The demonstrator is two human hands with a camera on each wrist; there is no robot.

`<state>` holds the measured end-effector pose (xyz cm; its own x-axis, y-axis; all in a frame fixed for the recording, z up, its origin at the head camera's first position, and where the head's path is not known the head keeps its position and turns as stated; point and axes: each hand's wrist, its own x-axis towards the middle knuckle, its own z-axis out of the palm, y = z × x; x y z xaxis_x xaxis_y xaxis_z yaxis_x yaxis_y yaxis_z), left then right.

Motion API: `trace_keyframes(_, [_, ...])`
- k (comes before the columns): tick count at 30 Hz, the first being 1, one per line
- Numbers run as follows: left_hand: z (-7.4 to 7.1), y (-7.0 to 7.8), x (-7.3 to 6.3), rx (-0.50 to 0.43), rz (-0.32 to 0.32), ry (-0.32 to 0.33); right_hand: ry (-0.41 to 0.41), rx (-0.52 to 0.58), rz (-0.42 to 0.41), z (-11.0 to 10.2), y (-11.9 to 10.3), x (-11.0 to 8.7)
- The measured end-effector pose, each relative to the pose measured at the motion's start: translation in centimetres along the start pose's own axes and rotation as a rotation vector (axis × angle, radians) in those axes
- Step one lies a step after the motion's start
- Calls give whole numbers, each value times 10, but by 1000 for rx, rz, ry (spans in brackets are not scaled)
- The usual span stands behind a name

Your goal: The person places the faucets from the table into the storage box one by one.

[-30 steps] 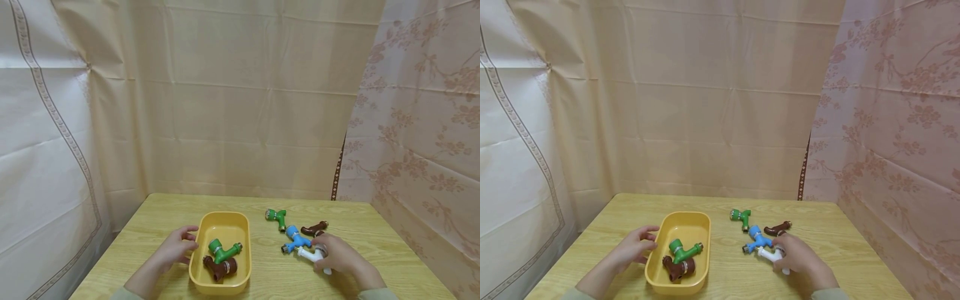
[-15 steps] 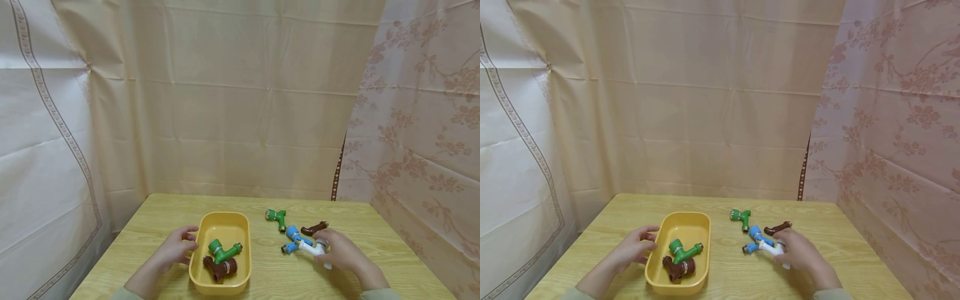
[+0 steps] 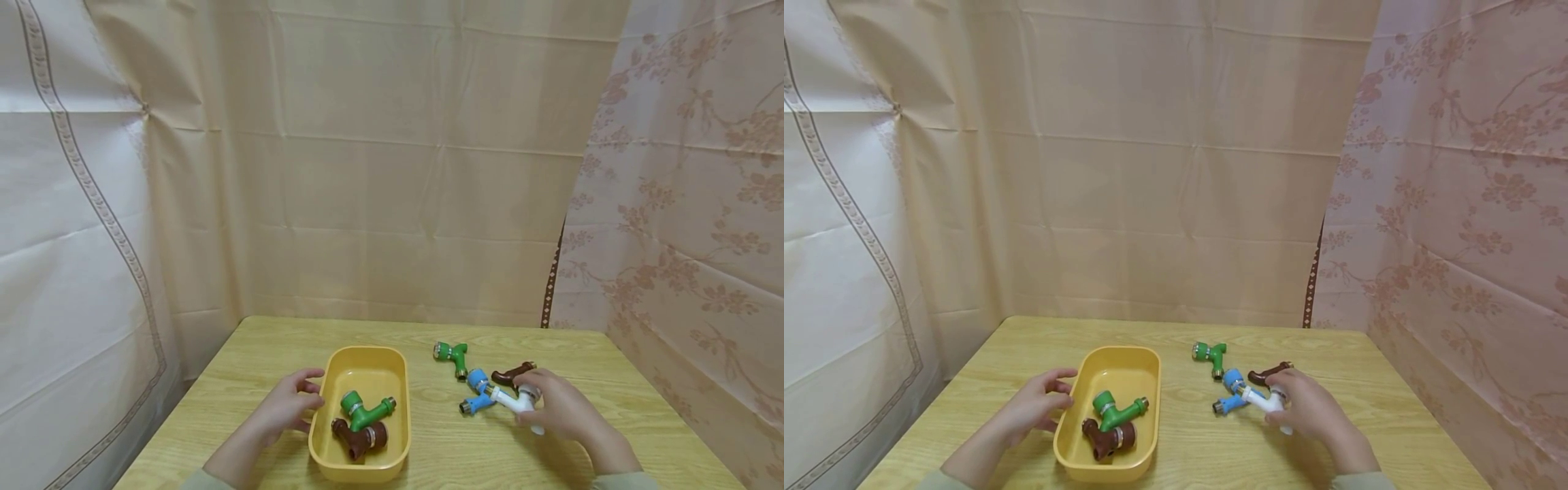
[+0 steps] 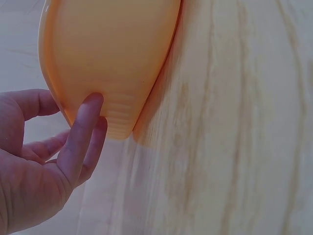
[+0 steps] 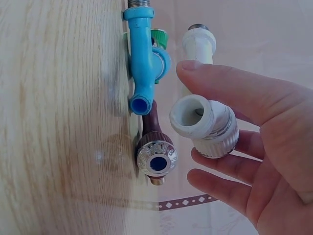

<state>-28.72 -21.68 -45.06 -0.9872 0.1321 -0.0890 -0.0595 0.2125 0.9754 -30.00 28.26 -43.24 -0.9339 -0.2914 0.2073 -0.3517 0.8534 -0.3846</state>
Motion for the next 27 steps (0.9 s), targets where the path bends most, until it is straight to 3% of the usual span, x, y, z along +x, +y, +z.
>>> trace_keyframes(11, [1, 1, -3, -9, 11, -1, 29, -16, -59, -4, -4, -1])
trace_keyframes(27, [0, 0, -2, -5, 22, -1, 33, 4, -63, -6, -7, 1])
